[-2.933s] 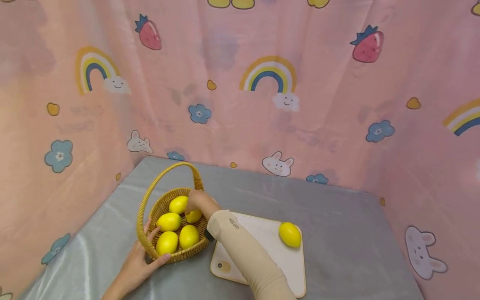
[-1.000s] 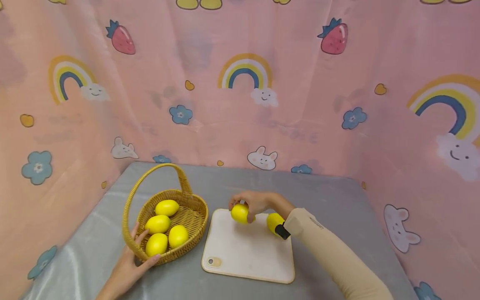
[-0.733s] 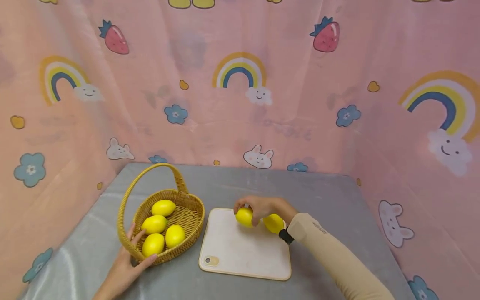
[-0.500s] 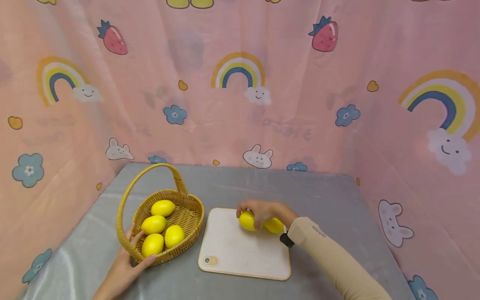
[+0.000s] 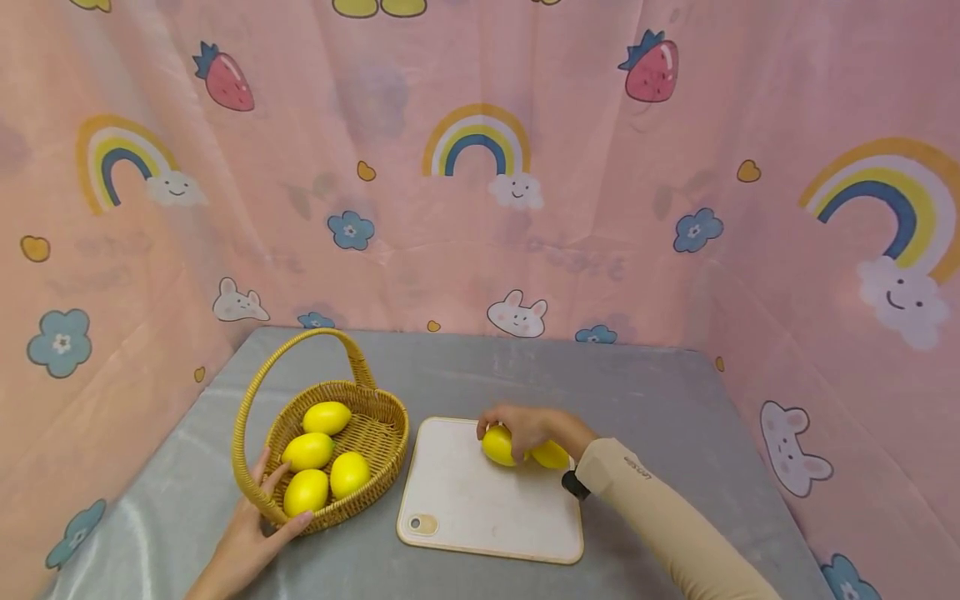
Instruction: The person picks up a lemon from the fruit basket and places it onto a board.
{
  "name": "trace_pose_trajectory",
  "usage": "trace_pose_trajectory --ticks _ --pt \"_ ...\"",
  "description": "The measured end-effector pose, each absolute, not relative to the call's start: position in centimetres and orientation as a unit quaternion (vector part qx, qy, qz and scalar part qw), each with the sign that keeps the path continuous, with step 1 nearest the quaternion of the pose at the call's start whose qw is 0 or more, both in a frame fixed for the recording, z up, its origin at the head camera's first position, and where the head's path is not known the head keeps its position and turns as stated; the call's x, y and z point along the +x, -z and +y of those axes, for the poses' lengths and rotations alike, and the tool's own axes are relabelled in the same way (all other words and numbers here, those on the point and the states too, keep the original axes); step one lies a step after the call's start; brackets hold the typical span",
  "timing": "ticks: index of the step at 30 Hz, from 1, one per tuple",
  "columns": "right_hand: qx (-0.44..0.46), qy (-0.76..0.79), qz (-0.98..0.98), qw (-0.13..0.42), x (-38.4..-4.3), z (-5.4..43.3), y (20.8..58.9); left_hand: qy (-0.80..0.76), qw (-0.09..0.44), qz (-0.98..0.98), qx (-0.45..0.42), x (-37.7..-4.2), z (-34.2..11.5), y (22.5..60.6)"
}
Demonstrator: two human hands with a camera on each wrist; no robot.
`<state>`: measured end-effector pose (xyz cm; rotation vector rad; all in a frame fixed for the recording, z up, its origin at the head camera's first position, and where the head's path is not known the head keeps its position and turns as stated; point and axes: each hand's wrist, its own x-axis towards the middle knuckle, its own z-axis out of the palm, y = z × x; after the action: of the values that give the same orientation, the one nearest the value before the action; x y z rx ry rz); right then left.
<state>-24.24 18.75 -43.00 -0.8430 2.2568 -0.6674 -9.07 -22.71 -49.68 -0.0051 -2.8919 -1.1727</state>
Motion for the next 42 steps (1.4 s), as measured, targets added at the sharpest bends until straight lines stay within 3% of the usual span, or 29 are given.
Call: trace_pose_trajectory --ticks 14,19,26,33,42 --pt "-0.328 0.259 0.845 0.333 -24.9 18.0 42.9 0.388 0.021 -0.921 -0.009 -9.0 -22.8 49.8" --pt "-0.36 0.314 0.824 0.305 -26.2 16.3 41.9 0.39 0.027 -0.92 -0.007 -9.0 -23.0 49.9" --pt "-0.392 0.416 0.781 0.252 -27.3 10.7 39.8 0.389 0.046 -0.92 -0.012 -9.0 -22.9 50.5" --pt "-0.412 0.434 0.762 0.25 -27.7 4.0 38.7 0.377 0.055 -0.924 -0.018 -9.3 -22.5 50.8" --pt "-0.424 0.441 0.75 0.251 -28.0 -3.8 40.1 0.382 0.055 -0.923 -0.007 -9.3 -22.8 50.9"
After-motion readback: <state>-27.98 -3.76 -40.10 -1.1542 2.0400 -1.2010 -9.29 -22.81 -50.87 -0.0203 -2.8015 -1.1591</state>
